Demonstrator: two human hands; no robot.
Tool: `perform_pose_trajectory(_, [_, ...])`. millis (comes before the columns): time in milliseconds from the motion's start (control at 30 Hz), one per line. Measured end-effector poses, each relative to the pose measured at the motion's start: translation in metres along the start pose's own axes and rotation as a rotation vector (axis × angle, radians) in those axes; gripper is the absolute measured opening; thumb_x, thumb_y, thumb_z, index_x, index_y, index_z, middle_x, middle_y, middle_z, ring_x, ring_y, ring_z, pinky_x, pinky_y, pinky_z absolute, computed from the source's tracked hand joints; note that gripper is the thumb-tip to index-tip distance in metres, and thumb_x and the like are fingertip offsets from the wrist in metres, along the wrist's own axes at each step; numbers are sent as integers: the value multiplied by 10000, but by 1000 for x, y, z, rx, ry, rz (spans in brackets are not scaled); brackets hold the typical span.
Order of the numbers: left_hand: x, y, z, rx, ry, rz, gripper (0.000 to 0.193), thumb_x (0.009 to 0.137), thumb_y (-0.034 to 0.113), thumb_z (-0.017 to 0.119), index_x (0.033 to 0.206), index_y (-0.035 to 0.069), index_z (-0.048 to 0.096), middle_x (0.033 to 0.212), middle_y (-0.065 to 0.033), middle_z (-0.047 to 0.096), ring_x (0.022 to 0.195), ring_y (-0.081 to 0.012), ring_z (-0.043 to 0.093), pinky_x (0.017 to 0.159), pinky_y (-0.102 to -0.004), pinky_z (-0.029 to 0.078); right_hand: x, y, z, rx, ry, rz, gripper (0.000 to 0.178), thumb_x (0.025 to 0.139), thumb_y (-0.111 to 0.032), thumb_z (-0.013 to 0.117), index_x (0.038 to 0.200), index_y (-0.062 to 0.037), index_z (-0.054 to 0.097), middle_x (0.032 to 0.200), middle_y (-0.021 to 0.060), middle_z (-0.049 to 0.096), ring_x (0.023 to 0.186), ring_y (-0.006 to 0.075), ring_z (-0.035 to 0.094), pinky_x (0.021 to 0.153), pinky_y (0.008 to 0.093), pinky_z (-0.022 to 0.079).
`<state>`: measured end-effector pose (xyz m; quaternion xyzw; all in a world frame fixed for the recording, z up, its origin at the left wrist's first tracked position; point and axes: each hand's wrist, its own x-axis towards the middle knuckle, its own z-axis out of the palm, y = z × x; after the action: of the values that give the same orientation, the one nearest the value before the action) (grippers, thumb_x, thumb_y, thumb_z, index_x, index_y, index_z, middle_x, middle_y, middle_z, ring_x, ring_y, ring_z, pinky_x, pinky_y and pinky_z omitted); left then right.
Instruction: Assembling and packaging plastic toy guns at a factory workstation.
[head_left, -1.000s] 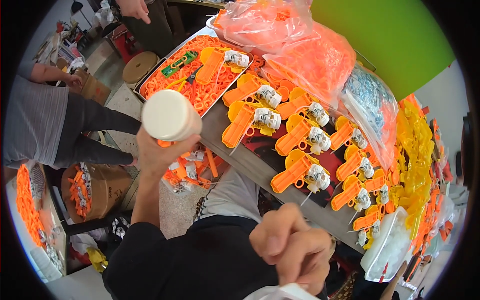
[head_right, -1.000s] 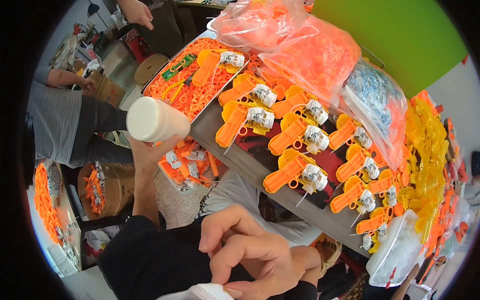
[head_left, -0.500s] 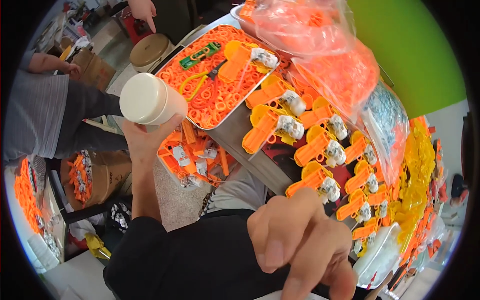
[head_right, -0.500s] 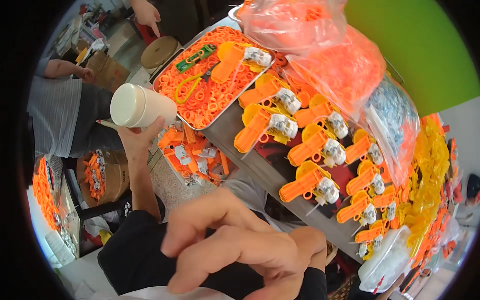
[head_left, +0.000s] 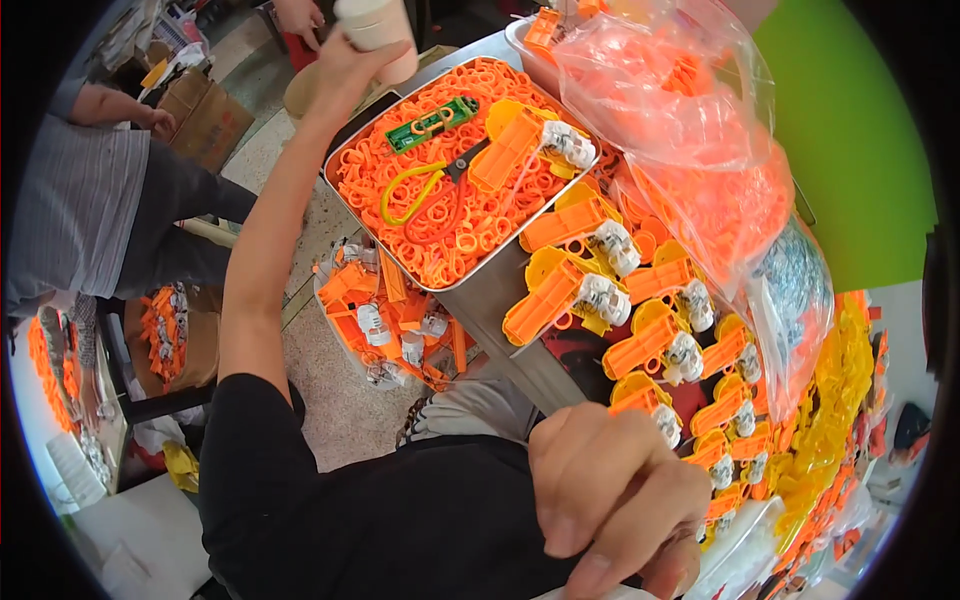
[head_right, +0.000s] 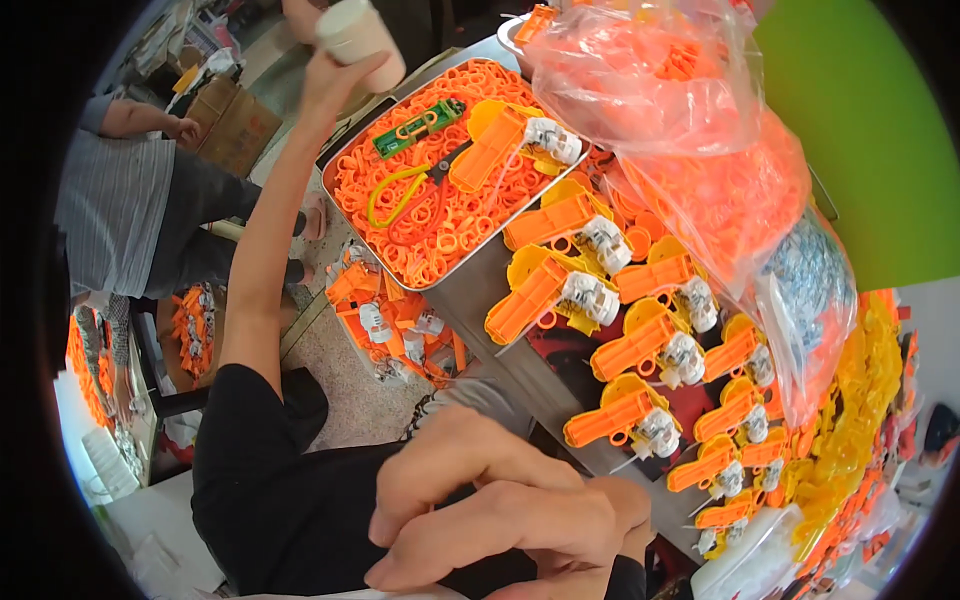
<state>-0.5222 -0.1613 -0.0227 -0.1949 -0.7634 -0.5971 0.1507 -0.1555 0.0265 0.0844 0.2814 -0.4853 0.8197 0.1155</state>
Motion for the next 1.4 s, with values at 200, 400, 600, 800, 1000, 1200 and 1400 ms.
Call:
perform_pose_trajectory(200, [51,-70,77,74,35,173,635,583,341,924,1048,-4,661,1005,-171,711,891,-288,706,784,-397,559,-34,9,-9,-176,186,43,361,953,-420,608,901,-63,617,946,113,587,779,205,533,641,345,416])
perform_pose_trajectory(400, [51,-102,-2,87,-41,-17,619,685,274,875,1170,-9,616,1091,-143,709,947,-234,701,835,-378,560,-4,22,-13,-110,-13,250,252,890,-189,617,1013,19,684,1006,161,629,906,263,573,795,379,438])
perform_pose_trajectory(600, [54,-100,50,154,-117,-48,648,724,183,859,1279,32,561,1165,-86,663,1054,-174,632,917,-340,514,-8,19,-19,-127,222,352,175,877,-163,637,938,-10,697,941,132,626,866,236,561,802,390,434])
perform_pose_trajectory(800, [47,-101,53,139,-201,-108,728,710,189,868,1339,41,534,1217,-90,649,1103,-188,617,971,-342,486,-3,28,-27,-140,177,384,171,872,-162,635,929,-14,700,945,129,631,866,235,565,810,384,434])
perform_pose_trajectory(1000, [53,-100,56,69,-352,-142,773,702,207,875,1361,40,507,1251,-101,631,1157,-188,593,997,-335,463,27,38,-41,-421,51,435,350,869,11,631,1218,3,655,1052,110,615,887,195,583,836,324,451])
perform_pose_trajectory(1200, [46,-116,47,-165,-251,-92,1023,676,183,906,1493,23,311,1350,-158,547,1222,-245,563,1048,-386,452,85,48,-54,-1028,29,118,710,880,40,632,1531,-27,355,1045,85,606,787,140,558,776,291,467])
perform_pose_trajectory(1400, [-14,-32,-24,185,147,123,475,853,87,732,1295,33,566,1254,-91,617,1141,-192,575,1005,-342,448,115,24,-50,-1043,16,-114,651,884,51,633,1490,-26,409,986,63,630,811,130,567,763,280,464])
